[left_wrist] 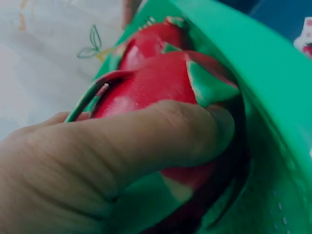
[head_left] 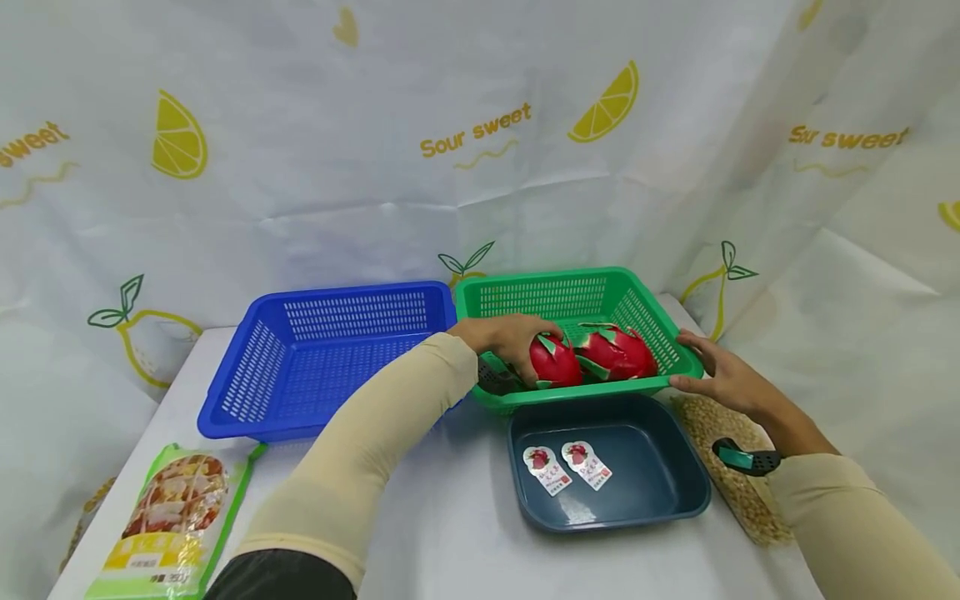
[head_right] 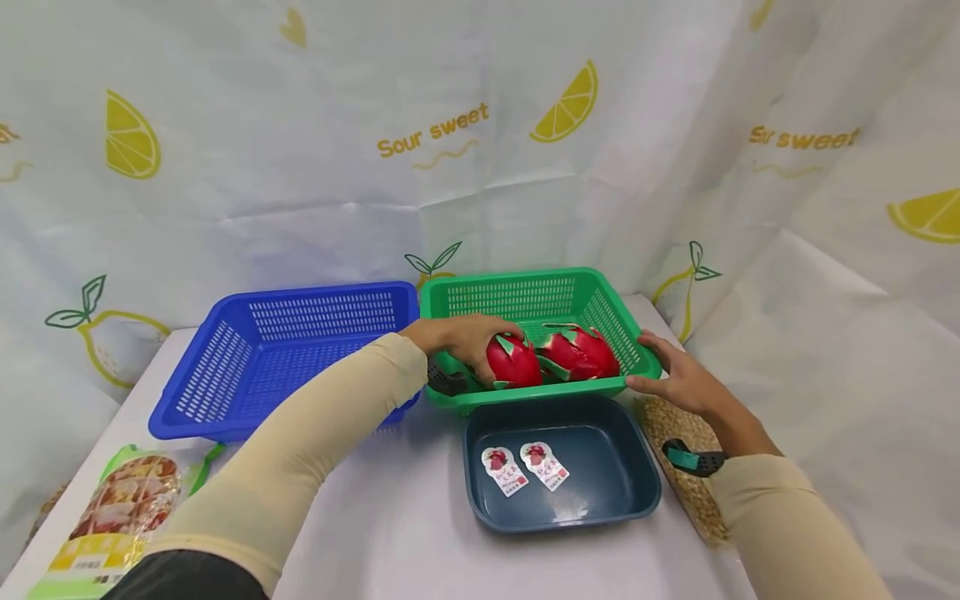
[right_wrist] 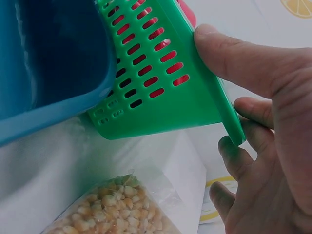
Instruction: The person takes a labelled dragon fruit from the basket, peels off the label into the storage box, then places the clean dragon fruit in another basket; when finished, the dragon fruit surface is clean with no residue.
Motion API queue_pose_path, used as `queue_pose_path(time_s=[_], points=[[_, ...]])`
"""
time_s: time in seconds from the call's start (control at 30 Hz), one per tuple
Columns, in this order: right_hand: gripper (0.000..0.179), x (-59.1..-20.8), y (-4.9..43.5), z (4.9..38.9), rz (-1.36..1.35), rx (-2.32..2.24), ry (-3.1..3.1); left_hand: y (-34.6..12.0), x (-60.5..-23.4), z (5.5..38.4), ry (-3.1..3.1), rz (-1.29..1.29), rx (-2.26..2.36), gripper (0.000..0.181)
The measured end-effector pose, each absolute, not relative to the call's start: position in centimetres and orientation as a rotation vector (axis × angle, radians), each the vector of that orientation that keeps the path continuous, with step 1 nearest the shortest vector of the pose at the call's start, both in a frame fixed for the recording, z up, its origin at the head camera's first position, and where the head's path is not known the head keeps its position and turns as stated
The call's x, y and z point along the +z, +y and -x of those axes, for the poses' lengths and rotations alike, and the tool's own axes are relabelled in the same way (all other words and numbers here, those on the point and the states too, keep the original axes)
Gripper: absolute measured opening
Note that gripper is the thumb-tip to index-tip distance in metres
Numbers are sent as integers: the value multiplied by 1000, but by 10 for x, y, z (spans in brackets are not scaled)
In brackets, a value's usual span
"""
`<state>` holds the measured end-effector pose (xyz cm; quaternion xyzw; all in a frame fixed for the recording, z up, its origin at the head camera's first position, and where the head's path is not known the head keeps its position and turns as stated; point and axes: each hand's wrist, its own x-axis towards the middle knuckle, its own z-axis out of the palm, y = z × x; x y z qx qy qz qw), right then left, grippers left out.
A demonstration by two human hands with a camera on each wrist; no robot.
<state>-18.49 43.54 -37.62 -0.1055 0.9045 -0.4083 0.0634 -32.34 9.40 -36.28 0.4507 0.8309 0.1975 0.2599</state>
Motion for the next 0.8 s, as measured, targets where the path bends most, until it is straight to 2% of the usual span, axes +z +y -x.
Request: queue_pose_path(time_s=[0.23,0.37,0.8], points=[[81,-377,430,193,335,-1251,2713,93,-380,326,2336,-1271,402,76],[82,-378,429,198,343,-1269,2689,87,-381,326,2373,-1291,346,80],[87,-362,438,192,291,-1205,2772,25,-338,319,2524,-1172,573,85]])
